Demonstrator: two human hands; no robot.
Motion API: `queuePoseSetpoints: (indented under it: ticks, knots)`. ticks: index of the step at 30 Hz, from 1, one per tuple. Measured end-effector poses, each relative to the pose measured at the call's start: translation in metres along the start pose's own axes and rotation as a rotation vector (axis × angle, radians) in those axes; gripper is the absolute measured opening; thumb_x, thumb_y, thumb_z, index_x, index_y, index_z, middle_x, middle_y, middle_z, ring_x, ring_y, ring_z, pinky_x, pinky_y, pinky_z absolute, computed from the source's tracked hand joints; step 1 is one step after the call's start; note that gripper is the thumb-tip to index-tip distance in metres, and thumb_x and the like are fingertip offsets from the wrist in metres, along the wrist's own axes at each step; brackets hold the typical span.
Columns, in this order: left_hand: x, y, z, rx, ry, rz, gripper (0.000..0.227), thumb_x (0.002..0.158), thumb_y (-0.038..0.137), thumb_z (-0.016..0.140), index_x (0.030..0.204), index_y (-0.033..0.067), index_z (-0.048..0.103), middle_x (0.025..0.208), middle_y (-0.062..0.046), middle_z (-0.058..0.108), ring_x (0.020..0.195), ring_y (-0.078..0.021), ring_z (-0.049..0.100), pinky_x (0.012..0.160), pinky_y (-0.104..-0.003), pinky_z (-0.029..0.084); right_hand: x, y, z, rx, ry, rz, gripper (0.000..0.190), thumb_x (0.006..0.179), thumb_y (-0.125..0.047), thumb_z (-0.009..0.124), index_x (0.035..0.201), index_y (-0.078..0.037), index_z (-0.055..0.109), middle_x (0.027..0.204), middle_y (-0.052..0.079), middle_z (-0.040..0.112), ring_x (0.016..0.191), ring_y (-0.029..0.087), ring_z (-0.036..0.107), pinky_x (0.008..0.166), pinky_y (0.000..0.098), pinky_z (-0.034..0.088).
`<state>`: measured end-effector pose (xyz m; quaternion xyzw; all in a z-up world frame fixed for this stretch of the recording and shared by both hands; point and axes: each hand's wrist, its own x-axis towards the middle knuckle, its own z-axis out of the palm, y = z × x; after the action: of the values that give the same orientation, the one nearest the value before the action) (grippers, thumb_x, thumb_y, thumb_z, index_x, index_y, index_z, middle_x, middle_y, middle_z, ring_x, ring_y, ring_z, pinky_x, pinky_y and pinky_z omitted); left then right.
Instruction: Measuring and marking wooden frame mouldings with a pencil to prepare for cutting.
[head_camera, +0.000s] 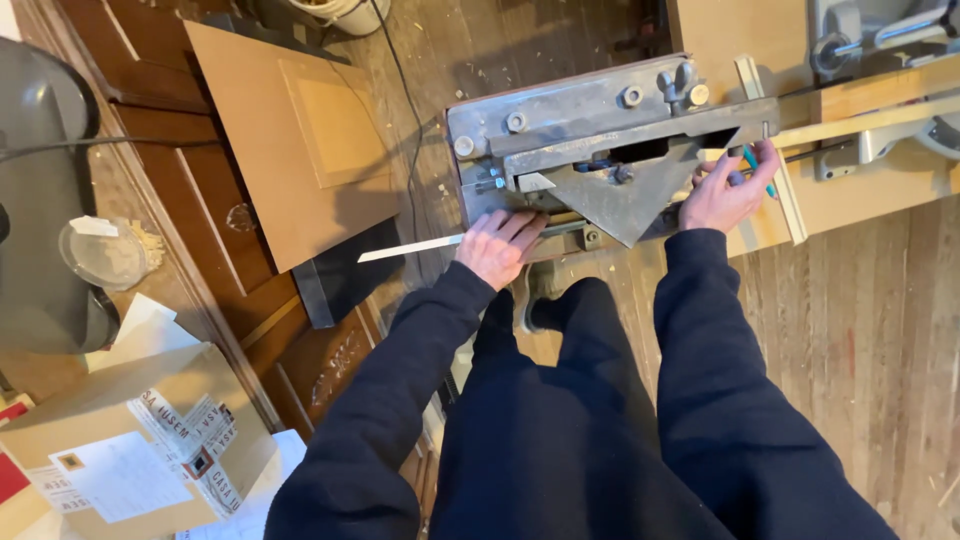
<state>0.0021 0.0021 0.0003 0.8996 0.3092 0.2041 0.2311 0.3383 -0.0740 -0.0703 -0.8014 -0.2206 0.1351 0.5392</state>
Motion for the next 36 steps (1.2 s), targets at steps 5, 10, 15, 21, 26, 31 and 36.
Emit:
queuePoseSetpoints:
  ticks: [5, 10, 15, 21, 26, 31, 36]
  knots:
    - [-0.002, 0.002, 0.0, 0.009, -0.035, 0.028, 0.035, 0.09, 0.017, 0.071, 0.125, 0.0116, 0.07, 0.117, -0.002, 0.067, 0.095, -0.0228, 0.061, 0.079, -0.036, 0.051, -0.003, 0.003, -0.01, -0.154, 0.036, -0.012, 0.032, 0.108, -0.006, 0.056, 0.139, -0.003, 0.048, 0.129, 0.013, 0.061, 0.071, 0.018, 0.064, 0.058, 0.0296, 0.052]
    - [0.0, -0.004, 0.003, -0.026, -0.019, 0.069, 0.041, 0.088, 0.016, 0.074, 0.129, 0.0107, 0.068, 0.122, -0.002, 0.066, 0.098, -0.0233, 0.059, 0.081, -0.036, 0.051, 0.001, -0.015, -0.004, -0.152, 0.043, -0.033, 0.039, 0.107, -0.018, 0.067, 0.141, -0.005, 0.052, 0.131, 0.014, 0.062, 0.114, 0.023, 0.065, 0.087, 0.0324, 0.055]
    - [-0.005, -0.002, 0.003, 0.004, -0.044, 0.061, 0.042, 0.089, 0.017, 0.074, 0.13, 0.0103, 0.067, 0.124, -0.002, 0.065, 0.099, -0.0229, 0.059, 0.082, -0.036, 0.05, 0.0, -0.003, -0.01, -0.179, 0.027, -0.056, 0.049, 0.102, -0.021, 0.076, 0.141, -0.004, 0.052, 0.134, 0.015, 0.06, 0.119, 0.024, 0.064, 0.093, 0.034, 0.056]
    - [-0.004, -0.003, 0.004, 0.018, -0.081, 0.064, 0.046, 0.086, 0.018, 0.074, 0.131, 0.0098, 0.066, 0.124, -0.002, 0.065, 0.099, -0.0227, 0.058, 0.082, -0.035, 0.05, 0.001, 0.003, -0.011, -0.21, 0.03, -0.088, 0.052, 0.1, -0.019, 0.08, 0.141, -0.004, 0.052, 0.135, 0.016, 0.061, 0.123, 0.026, 0.063, 0.101, 0.0367, 0.054]
    - [-0.004, -0.005, 0.007, 0.03, -0.068, 0.061, 0.045, 0.091, 0.019, 0.074, 0.134, 0.0097, 0.065, 0.122, -0.002, 0.064, 0.099, -0.0223, 0.057, 0.083, -0.035, 0.049, 0.004, 0.006, -0.011, -0.264, 0.031, -0.09, 0.049, 0.1, -0.018, 0.078, 0.141, -0.005, 0.053, 0.135, 0.014, 0.064, 0.124, 0.025, 0.063, 0.1, 0.0356, 0.053]
    - [-0.005, -0.002, 0.006, -0.011, -0.08, 0.032, 0.046, 0.088, 0.018, 0.073, 0.133, 0.011, 0.066, 0.121, 0.0, 0.065, 0.099, -0.0225, 0.059, 0.082, -0.036, 0.05, 0.003, 0.026, -0.014, -0.167, 0.047, -0.133, 0.032, 0.114, -0.015, 0.062, 0.143, -0.004, 0.052, 0.135, 0.014, 0.064, 0.118, 0.023, 0.065, 0.092, 0.0332, 0.058]
    - [-0.011, 0.0, 0.008, -0.007, -0.026, 0.009, 0.046, 0.082, 0.015, 0.07, 0.128, 0.0134, 0.069, 0.12, -0.001, 0.068, 0.097, -0.0226, 0.061, 0.083, -0.036, 0.052, -0.007, 0.002, -0.005, -0.097, 0.048, 0.011, 0.033, 0.108, -0.009, 0.054, 0.141, -0.003, 0.049, 0.124, 0.015, 0.061, 0.086, 0.019, 0.067, 0.069, 0.0306, 0.057]
